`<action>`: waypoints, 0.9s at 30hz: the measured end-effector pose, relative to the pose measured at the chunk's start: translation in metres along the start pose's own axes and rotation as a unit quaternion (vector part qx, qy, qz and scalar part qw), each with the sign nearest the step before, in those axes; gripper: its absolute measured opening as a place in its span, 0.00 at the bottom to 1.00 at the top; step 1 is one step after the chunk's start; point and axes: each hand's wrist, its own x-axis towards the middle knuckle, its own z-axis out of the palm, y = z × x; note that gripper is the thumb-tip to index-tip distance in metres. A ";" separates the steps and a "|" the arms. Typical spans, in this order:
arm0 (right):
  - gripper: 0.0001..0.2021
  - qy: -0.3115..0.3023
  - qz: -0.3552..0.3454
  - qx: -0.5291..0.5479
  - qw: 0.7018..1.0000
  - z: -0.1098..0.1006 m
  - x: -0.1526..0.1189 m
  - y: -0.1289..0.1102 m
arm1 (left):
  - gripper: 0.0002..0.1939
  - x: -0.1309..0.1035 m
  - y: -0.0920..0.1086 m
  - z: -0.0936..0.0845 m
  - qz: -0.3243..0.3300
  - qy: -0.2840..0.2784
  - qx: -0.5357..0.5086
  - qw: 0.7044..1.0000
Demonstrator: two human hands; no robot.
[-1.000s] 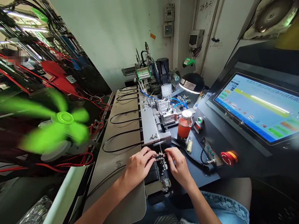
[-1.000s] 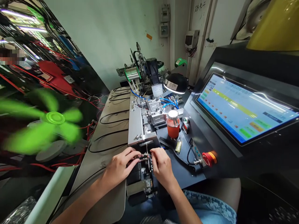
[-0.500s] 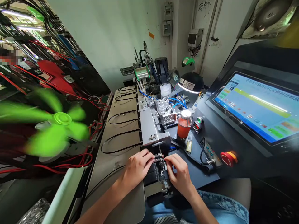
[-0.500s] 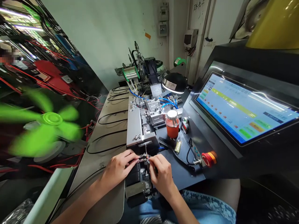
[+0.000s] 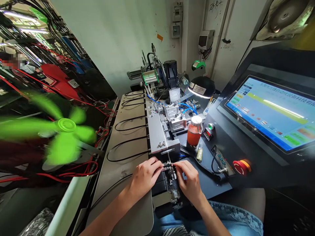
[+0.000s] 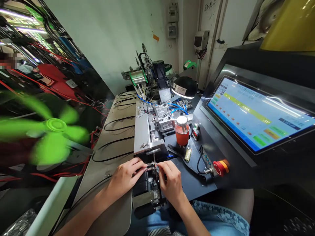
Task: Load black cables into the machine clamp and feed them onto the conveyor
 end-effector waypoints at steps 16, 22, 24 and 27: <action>0.10 0.011 0.012 -0.003 1.000 -0.001 -0.001 -0.002 | 0.07 0.001 0.000 -0.001 -0.004 -0.008 0.004 1.000; 0.08 0.090 0.055 -0.012 0.994 -0.007 -0.004 -0.002 | 0.07 0.001 -0.002 -0.002 0.004 -0.004 0.002 1.000; 0.08 0.094 0.060 -0.013 0.994 -0.010 -0.006 -0.003 | 0.07 0.002 0.000 -0.002 0.003 -0.007 -0.003 1.000; 0.08 0.091 0.056 -0.015 0.994 -0.011 -0.008 -0.005 | 0.05 0.004 0.003 -0.003 -0.009 -0.011 -0.014 1.000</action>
